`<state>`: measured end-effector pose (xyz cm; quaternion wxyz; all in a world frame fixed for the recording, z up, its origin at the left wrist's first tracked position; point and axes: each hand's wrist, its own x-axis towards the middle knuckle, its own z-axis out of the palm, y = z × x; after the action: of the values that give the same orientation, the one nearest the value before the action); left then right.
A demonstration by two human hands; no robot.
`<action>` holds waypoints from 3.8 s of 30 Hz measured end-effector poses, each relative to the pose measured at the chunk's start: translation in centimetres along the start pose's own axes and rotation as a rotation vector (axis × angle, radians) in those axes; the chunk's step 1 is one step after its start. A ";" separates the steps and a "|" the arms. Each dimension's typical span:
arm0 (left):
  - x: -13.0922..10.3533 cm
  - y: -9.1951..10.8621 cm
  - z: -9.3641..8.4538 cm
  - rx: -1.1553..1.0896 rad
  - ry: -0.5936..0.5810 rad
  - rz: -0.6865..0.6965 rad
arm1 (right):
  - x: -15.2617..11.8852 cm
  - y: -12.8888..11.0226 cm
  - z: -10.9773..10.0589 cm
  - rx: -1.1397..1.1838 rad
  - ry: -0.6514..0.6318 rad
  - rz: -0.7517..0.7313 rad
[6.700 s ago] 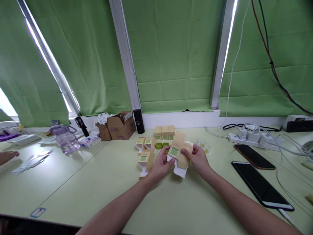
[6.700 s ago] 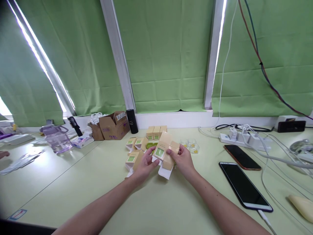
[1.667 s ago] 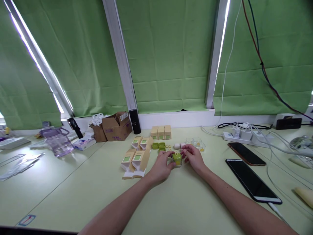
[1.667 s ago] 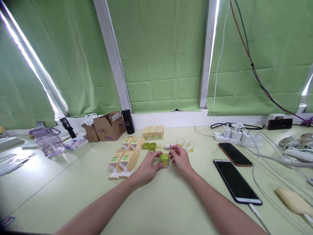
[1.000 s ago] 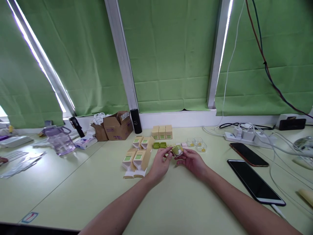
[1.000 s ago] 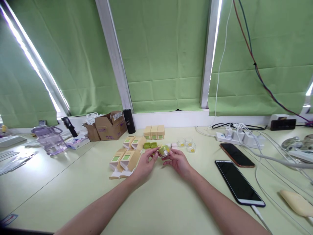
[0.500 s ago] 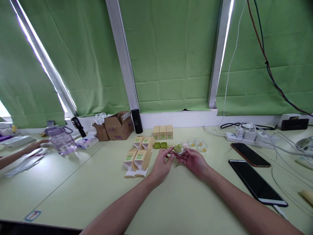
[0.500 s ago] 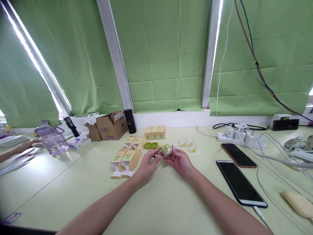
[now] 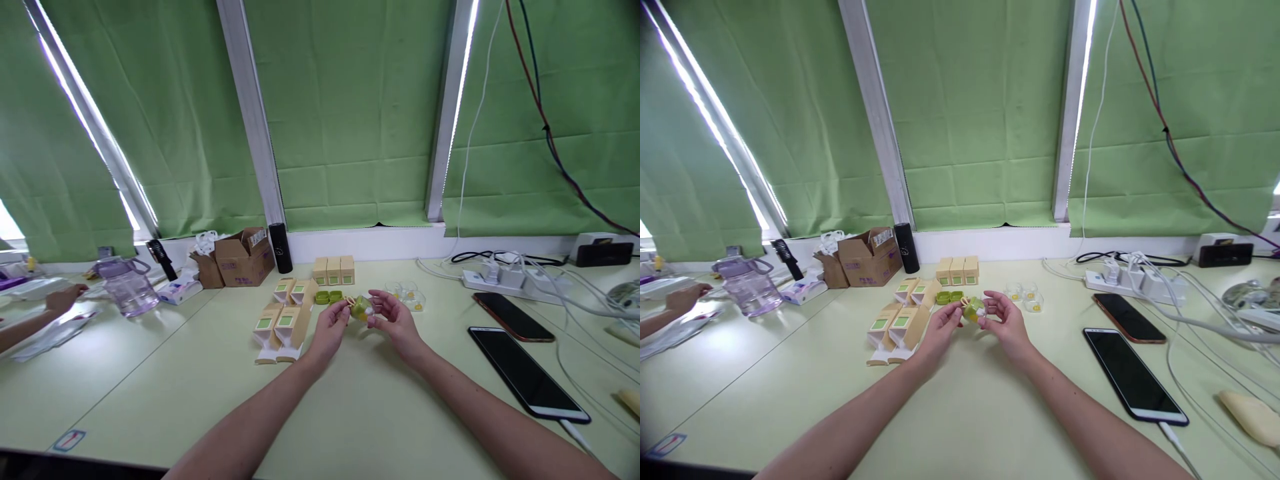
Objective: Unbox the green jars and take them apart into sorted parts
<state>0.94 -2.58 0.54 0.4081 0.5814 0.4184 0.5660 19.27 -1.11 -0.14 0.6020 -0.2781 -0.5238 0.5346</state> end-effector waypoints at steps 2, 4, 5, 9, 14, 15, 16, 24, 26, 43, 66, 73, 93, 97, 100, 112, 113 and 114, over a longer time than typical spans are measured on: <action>0.0 0.2 -0.1 -0.023 -0.007 -0.012 | -0.1 0.2 0.1 -0.079 0.022 -0.050; 0.0 0.5 -0.1 -0.029 -0.021 -0.001 | -0.4 0.0 0.4 -0.151 0.035 -0.088; 0.1 0.6 -0.2 -0.026 -0.025 0.005 | -0.6 -0.1 0.6 -0.184 0.035 -0.107; 0.1 1.0 -0.4 -0.029 -0.011 0.002 | -1.2 -0.7 1.1 -0.274 0.014 -0.182; 0.1 1.0 -0.4 -0.028 0.039 0.002 | -1.3 -0.5 1.1 -0.314 -0.014 -0.203; 0.0 1.1 -0.4 -0.007 0.051 0.006 | -1.2 -0.3 1.0 -0.319 -0.020 -0.203; 0.0 1.1 -0.3 0.023 0.064 0.014 | -1.2 -0.2 0.9 -0.325 -0.025 -0.203; -0.4 1.7 -0.1 0.280 0.159 0.133 | -1.2 0.3 0.6 -0.383 -0.074 -0.177; -0.4 1.8 -0.1 0.294 0.166 0.134 | -1.2 0.3 0.7 -0.392 -0.088 -0.168; -1.1 1.1 0.1 0.440 0.078 0.261 | -1.0 0.6 0.6 -0.581 -0.131 -0.188; 0.7 0.3 -0.9 0.057 0.300 0.063 | 0.3 0.0 -1.1 -0.749 -0.049 -0.368; 0.2 0.4 -0.5 0.058 0.253 0.034 | 1.8 -1.7 -3.5 -0.923 0.133 -0.576; 0.2 0.6 -0.4 0.073 0.233 0.025 | 3.5 0.3 -9.1 -1.500 0.131 -0.444; 0.2 0.5 -0.3 0.036 0.225 0.026 | 3.5 0.5 -9.2 -1.526 0.133 -0.446; 0.3 0.6 -0.3 -0.010 0.219 0.008 | 3.4 0.5 -9.2 -1.536 0.138 -0.442; -0.3 1.1 -0.2 -0.322 0.130 -0.213 | 2.8 -0.9 -7.2 -1.364 0.154 -0.567; -0.2 1.0 -0.2 -0.347 0.122 -0.236 | 2.7 -1.2 -6.7 -1.334 0.135 -0.611; -0.1 0.9 -0.2 -0.366 0.114 -0.258 | 2.4 -1.5 -6.2 -1.304 0.101 -0.652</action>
<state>0.73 -3.00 1.34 0.5515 0.4066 0.4021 0.6073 25.25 2.17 0.16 0.4662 -0.4343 -0.7635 -0.1057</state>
